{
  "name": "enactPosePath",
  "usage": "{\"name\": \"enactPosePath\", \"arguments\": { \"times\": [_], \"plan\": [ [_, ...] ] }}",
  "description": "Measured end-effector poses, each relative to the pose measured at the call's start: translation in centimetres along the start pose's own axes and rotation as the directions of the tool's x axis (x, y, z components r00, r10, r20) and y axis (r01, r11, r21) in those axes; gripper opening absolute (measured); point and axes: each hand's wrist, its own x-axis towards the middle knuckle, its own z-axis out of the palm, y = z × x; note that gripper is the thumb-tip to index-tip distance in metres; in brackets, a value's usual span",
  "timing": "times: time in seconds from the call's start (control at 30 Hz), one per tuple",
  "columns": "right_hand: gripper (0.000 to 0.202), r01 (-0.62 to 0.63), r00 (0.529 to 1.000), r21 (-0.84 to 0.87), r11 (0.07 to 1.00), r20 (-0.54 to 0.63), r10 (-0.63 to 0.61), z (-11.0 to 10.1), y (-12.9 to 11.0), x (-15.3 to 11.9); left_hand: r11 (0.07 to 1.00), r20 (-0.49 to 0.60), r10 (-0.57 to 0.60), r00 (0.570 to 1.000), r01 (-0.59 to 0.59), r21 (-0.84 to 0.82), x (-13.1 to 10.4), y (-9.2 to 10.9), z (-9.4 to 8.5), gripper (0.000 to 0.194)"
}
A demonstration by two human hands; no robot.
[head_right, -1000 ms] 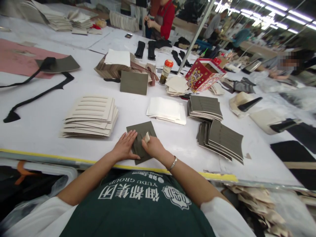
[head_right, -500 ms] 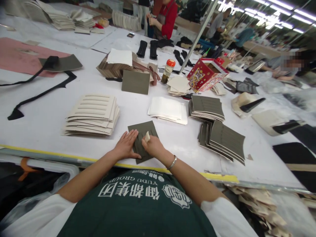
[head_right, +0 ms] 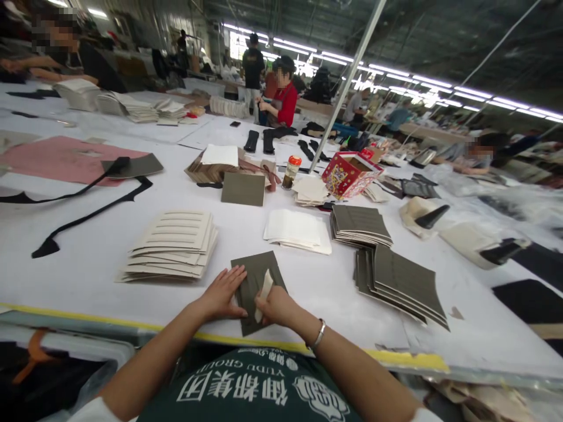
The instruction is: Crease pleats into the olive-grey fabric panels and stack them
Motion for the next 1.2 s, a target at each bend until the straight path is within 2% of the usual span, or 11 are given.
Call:
{"name": "enactPosePath", "arguments": {
  "times": [0.1, 0.2, 0.33, 0.5, 0.6, 0.7, 0.8, 0.9, 1.0, 1.07, 1.2],
  "plan": [
    [0.023, 0.085, 0.982, 0.014, 0.996, -0.17, -0.081, -0.2, -1.7, 3.4, 1.0, -0.024, -0.008, 1.0, 0.008, 0.009, -0.1, -0.7, -0.2, 0.106],
    [0.021, 0.189, 0.924, -0.212, 0.959, -0.292, -0.247, -0.5, -3.2, 6.0, 1.0, -0.053, -0.001, 0.999, 0.002, 0.02, 0.0, -0.7, 0.1, 0.105],
    [0.018, 0.237, 0.862, -0.473, 0.848, -0.3, -0.408, 0.4, -2.0, 4.1, 1.0, -0.097, -0.021, 0.995, 0.023, 0.015, 0.2, -0.7, 0.7, 0.108],
    [0.022, 0.2, 0.923, -0.467, 0.861, -0.206, -0.326, 1.7, 0.2, -0.6, 0.999, -0.108, -0.034, 0.994, 0.035, 0.004, 0.2, -0.9, 1.0, 0.113],
    [0.024, 0.181, 0.928, -0.464, 0.867, -0.212, -0.307, 1.2, -1.0, 1.4, 0.999, -0.102, -0.038, 0.994, 0.039, 0.008, 0.2, -0.8, 0.8, 0.113],
    [0.022, 0.169, 0.886, -0.488, 0.856, -0.306, -0.349, 0.4, -3.0, 4.8, 0.999, -0.091, -0.046, 0.995, 0.047, 0.013, 0.2, -0.7, 0.7, 0.114],
    [0.021, 0.18, 0.863, -0.488, 0.854, -0.338, -0.375, 0.6, -3.6, 5.2, 0.999, -0.086, -0.045, 0.995, 0.046, 0.009, 0.3, -0.6, 0.7, 0.112],
    [0.021, 0.219, 0.898, -0.438, 0.872, -0.259, -0.355, 1.4, -2.3, 2.1, 0.999, -0.087, -0.047, 0.995, 0.048, 0.003, 0.3, -0.6, 0.7, 0.111],
    [0.021, 0.159, 0.979, -0.253, 0.954, -0.084, -0.185, 1.5, -0.7, -0.7, 0.999, -0.085, -0.04, 0.996, 0.04, 0.002, 0.2, -0.7, 0.7, 0.111],
    [0.022, 0.099, 0.995, -0.136, 0.986, -0.007, -0.101, 1.1, -0.5, -0.7, 1.0, -0.068, -0.024, 0.997, 0.024, -0.002, 0.2, -0.8, 0.5, 0.111],
    [0.023, 0.209, 0.943, -0.149, 0.967, -0.231, -0.24, 0.5, -2.1, 3.1, 1.0, -0.034, 0.002, 0.999, -0.003, -0.006, 0.2, -1.1, 0.1, 0.112]
  ]
}}
